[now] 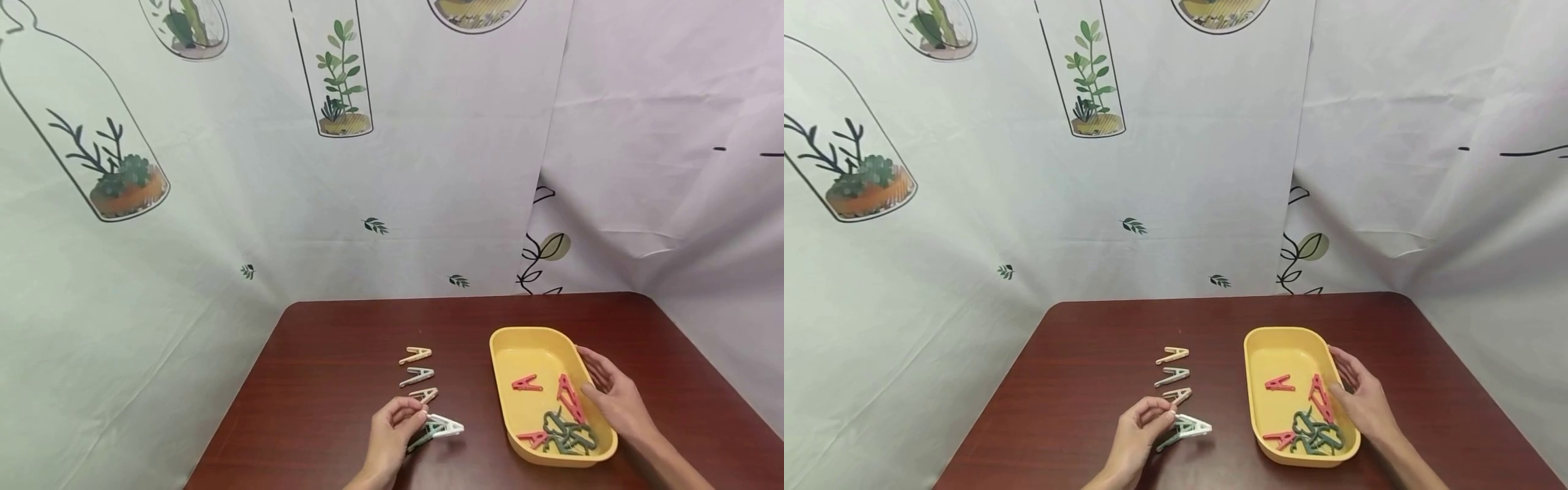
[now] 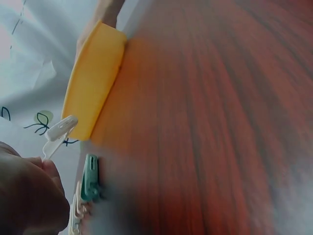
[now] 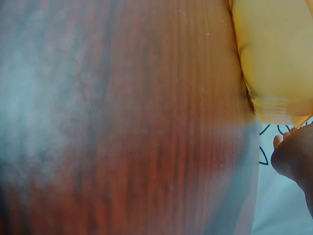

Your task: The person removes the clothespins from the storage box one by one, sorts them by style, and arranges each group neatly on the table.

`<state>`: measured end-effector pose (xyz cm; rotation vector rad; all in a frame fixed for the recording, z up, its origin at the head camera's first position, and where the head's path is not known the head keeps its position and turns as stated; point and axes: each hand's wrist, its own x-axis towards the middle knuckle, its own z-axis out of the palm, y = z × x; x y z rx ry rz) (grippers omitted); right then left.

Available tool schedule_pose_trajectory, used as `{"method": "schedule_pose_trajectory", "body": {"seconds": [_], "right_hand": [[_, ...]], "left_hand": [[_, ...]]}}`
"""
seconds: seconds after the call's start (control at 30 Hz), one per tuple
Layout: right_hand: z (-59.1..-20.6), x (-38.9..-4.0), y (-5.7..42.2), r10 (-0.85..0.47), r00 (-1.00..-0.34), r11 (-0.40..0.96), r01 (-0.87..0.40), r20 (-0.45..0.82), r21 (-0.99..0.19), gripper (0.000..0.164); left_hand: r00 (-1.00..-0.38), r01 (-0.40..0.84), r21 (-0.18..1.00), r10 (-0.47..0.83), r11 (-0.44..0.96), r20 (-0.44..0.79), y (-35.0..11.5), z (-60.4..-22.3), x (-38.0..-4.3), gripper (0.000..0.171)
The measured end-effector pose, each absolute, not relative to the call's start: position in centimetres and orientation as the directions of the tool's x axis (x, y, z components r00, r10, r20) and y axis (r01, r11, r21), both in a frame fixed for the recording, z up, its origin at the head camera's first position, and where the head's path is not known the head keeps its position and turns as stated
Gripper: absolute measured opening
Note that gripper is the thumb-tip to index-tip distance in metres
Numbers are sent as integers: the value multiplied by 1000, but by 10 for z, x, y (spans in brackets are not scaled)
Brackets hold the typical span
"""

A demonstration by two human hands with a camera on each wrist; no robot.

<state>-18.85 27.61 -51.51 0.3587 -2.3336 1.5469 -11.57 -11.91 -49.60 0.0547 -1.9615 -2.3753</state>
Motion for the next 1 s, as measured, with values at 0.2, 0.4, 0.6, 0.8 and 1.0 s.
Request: {"method": "schedule_pose_trajectory", "body": {"seconds": [0.2,0.4,0.6,0.8,1.0], "right_hand": [[-515,-188,276,-34,-916,380,-382,400,-842,60],[-515,-189,277,-39,-910,366,-398,414,-841,60],[-515,-189,277,-40,-910,369,-397,412,-840,60],[-514,-189,276,-36,-918,387,-378,396,-841,61],[-513,-188,276,-37,-915,386,-384,402,-839,60]], "left_hand": [[-997,71,987,1,-142,72,-131,-500,-111,22],[-995,82,995,51,-63,85,-139,-501,-107,20],[-988,120,993,100,15,118,-149,-504,-102,17],[-940,296,951,204,86,274,-157,-510,-95,11],[-713,700,673,287,240,640,-164,-528,-94,31]]}}
